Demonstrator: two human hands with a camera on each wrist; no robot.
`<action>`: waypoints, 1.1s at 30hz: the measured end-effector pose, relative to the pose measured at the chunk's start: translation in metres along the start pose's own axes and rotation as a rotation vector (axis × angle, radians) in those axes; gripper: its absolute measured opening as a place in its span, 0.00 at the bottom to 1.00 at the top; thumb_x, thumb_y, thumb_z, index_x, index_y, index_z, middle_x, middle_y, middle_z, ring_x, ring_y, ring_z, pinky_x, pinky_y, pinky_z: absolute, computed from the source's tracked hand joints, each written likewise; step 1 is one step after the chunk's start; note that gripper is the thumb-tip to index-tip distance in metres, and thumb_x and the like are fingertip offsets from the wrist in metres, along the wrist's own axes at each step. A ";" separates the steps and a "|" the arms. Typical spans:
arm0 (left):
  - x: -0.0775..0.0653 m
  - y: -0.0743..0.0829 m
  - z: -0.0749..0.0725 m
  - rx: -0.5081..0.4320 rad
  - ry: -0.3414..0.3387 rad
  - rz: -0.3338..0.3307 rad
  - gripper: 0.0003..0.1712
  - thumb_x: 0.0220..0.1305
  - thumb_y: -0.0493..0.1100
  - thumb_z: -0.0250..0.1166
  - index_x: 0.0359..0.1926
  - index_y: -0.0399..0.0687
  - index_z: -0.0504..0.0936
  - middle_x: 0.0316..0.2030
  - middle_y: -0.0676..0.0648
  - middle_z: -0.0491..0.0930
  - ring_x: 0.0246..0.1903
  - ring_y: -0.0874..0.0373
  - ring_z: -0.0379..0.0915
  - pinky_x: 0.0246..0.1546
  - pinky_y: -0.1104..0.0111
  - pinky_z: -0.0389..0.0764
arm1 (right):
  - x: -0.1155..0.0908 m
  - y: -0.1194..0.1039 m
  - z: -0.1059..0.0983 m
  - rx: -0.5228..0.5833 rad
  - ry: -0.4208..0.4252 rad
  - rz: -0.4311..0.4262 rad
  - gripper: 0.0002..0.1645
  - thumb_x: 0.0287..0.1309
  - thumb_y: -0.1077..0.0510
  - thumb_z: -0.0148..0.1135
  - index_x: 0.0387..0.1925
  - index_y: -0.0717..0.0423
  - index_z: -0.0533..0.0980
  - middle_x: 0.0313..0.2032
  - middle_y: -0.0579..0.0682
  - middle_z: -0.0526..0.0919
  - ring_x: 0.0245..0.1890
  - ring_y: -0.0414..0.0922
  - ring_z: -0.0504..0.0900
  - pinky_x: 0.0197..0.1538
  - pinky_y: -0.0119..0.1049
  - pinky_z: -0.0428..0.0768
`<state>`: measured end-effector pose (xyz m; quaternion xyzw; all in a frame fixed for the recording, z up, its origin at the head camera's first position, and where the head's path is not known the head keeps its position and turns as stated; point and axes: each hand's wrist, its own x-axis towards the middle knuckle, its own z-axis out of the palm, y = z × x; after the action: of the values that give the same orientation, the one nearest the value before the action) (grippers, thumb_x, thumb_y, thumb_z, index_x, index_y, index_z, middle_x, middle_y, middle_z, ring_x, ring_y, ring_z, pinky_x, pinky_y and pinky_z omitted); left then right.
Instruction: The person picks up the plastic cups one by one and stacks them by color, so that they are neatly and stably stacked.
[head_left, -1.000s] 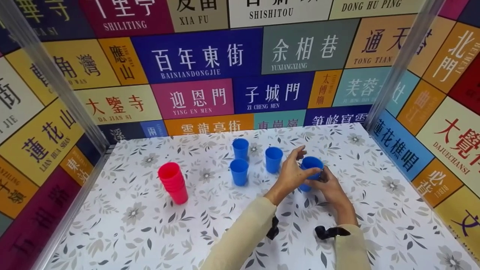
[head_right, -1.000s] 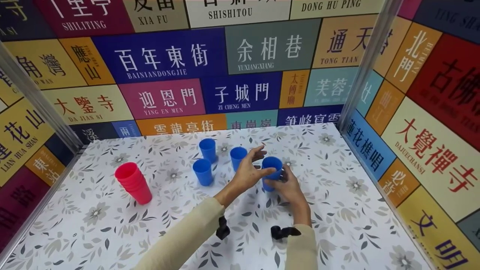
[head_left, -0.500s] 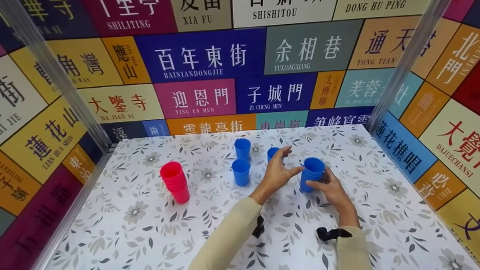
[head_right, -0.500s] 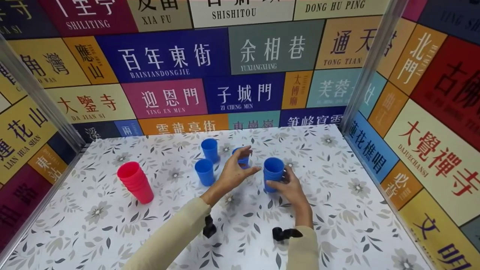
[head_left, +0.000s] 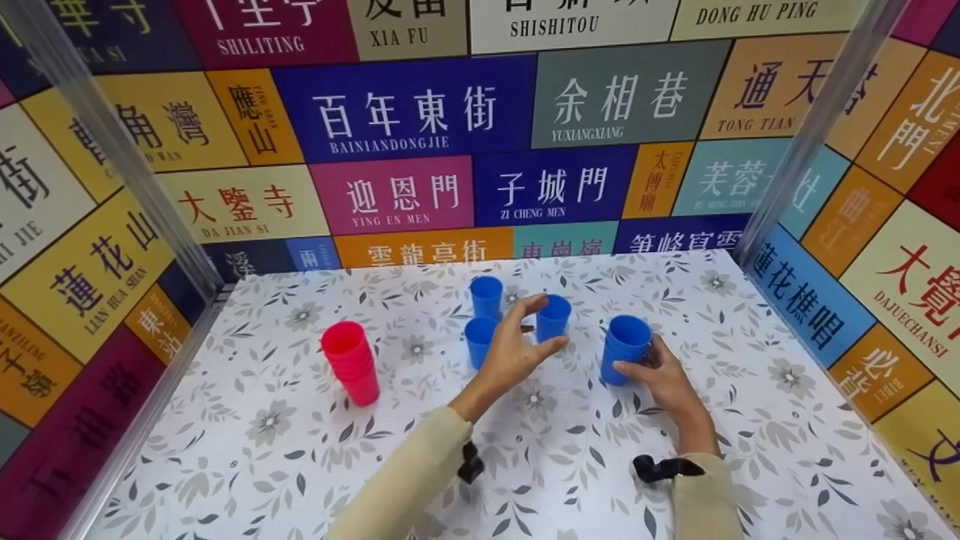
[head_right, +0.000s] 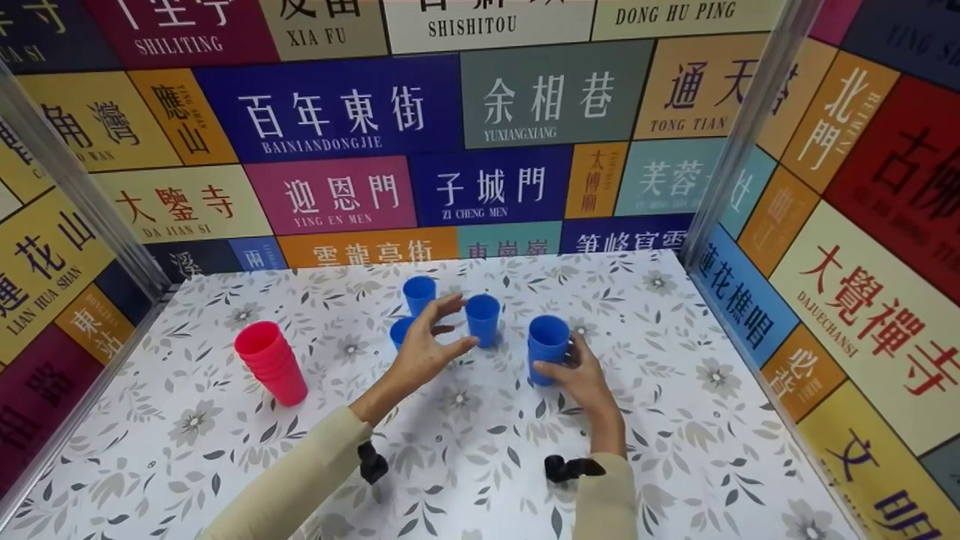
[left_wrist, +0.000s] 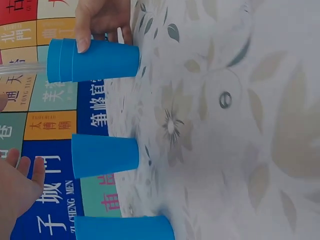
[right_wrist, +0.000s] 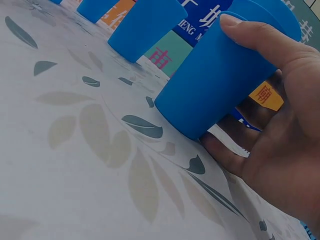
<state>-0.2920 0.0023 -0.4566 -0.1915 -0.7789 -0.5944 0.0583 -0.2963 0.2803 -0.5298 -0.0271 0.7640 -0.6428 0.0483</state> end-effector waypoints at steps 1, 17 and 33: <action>-0.002 -0.001 -0.004 0.016 0.005 0.012 0.40 0.60 0.46 0.73 0.70 0.48 0.67 0.68 0.43 0.72 0.69 0.47 0.67 0.66 0.54 0.74 | 0.000 0.000 0.000 -0.004 0.001 0.000 0.53 0.60 0.58 0.69 0.78 0.55 0.48 0.74 0.66 0.58 0.76 0.62 0.57 0.78 0.58 0.53; -0.017 -0.026 -0.048 0.094 0.102 -0.023 0.45 0.59 0.43 0.74 0.73 0.44 0.62 0.68 0.42 0.71 0.71 0.48 0.64 0.73 0.52 0.64 | 0.002 -0.001 0.000 0.019 0.010 0.003 0.51 0.60 0.60 0.68 0.77 0.55 0.50 0.74 0.65 0.60 0.75 0.59 0.59 0.78 0.52 0.54; -0.018 -0.057 -0.068 0.058 0.182 -0.208 0.48 0.58 0.45 0.75 0.74 0.49 0.59 0.71 0.43 0.67 0.73 0.46 0.60 0.75 0.46 0.60 | 0.002 0.002 0.000 0.015 0.013 0.001 0.52 0.59 0.59 0.70 0.77 0.56 0.50 0.74 0.65 0.60 0.75 0.59 0.59 0.78 0.53 0.55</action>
<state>-0.3053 -0.0787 -0.4948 -0.0534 -0.8029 -0.5894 0.0722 -0.2988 0.2802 -0.5318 -0.0223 0.7594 -0.6487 0.0438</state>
